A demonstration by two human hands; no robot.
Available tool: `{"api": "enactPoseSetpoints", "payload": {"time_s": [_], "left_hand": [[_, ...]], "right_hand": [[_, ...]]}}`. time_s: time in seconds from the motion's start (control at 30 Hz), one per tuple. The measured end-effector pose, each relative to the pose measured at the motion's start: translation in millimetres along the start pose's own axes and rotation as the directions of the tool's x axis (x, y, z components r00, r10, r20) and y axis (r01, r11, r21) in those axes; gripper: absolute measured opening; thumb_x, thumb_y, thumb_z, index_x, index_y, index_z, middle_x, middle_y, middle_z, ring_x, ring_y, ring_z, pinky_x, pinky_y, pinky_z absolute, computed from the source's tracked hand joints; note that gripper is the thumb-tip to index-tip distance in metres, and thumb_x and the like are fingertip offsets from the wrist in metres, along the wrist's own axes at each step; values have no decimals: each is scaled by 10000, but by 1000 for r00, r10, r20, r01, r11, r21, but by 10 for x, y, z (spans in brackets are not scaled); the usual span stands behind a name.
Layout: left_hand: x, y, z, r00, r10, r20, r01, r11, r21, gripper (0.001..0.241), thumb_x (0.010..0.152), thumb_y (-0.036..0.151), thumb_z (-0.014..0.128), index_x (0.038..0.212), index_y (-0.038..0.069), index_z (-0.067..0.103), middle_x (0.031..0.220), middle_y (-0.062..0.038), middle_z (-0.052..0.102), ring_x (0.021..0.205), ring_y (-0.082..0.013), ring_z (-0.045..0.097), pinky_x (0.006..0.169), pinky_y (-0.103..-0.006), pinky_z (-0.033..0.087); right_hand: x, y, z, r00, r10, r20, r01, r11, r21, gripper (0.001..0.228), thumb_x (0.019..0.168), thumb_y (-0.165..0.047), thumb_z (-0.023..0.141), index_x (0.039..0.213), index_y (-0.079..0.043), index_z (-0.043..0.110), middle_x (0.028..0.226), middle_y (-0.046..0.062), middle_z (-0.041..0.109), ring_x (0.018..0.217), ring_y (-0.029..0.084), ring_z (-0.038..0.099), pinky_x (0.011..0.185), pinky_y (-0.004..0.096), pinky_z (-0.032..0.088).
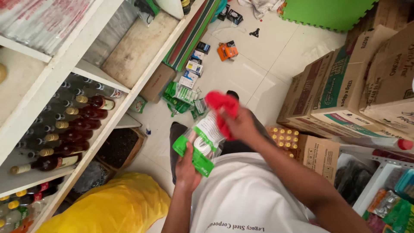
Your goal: The person wipes packaged products clean with a cloth, holding each package with one hand and wiping with the other, then places the cleaned packages onto a shelf.
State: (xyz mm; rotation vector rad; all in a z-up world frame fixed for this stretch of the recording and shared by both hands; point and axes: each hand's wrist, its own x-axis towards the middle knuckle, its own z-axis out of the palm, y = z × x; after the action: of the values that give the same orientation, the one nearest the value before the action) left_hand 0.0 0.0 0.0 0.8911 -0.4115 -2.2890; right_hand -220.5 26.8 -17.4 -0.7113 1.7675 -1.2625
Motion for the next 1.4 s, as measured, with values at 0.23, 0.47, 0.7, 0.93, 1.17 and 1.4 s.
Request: {"api": "enactPoseSetpoints", "payload": {"time_s": [0.23,0.47,0.7,0.93,1.17,1.4], "left_hand": [[107,-203,-415,1000,-12,-27,9,993,-119,509,1038,328,489,1492,101,452,1416,-93,597,1273,-271,579,1046,-444,496],[-70,30,-28,987,49,153,-46,999,-27,568,1061,331,482,1551,57,395,1500,-71,527,1324,-240,561,1108,-451,444],[92,-264,-505,999,16,-33,-18,998,-62,553,1079,350,475,1538,50,402,1460,-94,537,1297,-257,543,1111,-453,432],[-66,35,-74,995,37,96,-30,997,-71,636,1037,450,466,1581,128,394,1495,-24,533,1296,-206,544,1097,-411,432],[103,-174,-443,993,50,107,-39,994,-101,619,1077,444,471,1581,92,396,1456,-73,545,1298,-243,540,1124,-440,439],[-111,202,90,971,85,222,-22,962,-272,650,1098,498,380,1594,79,368,1559,-94,491,1401,-293,483,1184,-497,358]], "right_hand": [[-482,-405,252,598,-623,504,792,554,-256,532,910,-296,670,1409,-120,613,1553,148,500,1498,346,397,1231,546,284],[97,-315,-2,769,-605,206,631,666,-399,334,988,-228,633,1306,-137,679,1317,94,645,1355,373,554,1181,494,406],[-586,-562,328,649,-672,357,760,585,-282,421,965,-211,613,1366,-81,626,1487,157,559,1458,394,461,1230,540,303],[-170,-454,193,663,-664,346,734,487,-472,396,986,-218,639,1376,-148,637,1495,125,579,1456,386,457,1216,555,306],[-568,-335,448,667,-684,294,741,572,-351,444,998,-237,613,1420,-99,601,1547,166,520,1496,399,422,1251,546,309],[-359,-31,196,475,-683,554,877,415,-240,582,801,-305,766,1329,-102,628,1512,172,491,1452,401,406,1177,569,301]]}}
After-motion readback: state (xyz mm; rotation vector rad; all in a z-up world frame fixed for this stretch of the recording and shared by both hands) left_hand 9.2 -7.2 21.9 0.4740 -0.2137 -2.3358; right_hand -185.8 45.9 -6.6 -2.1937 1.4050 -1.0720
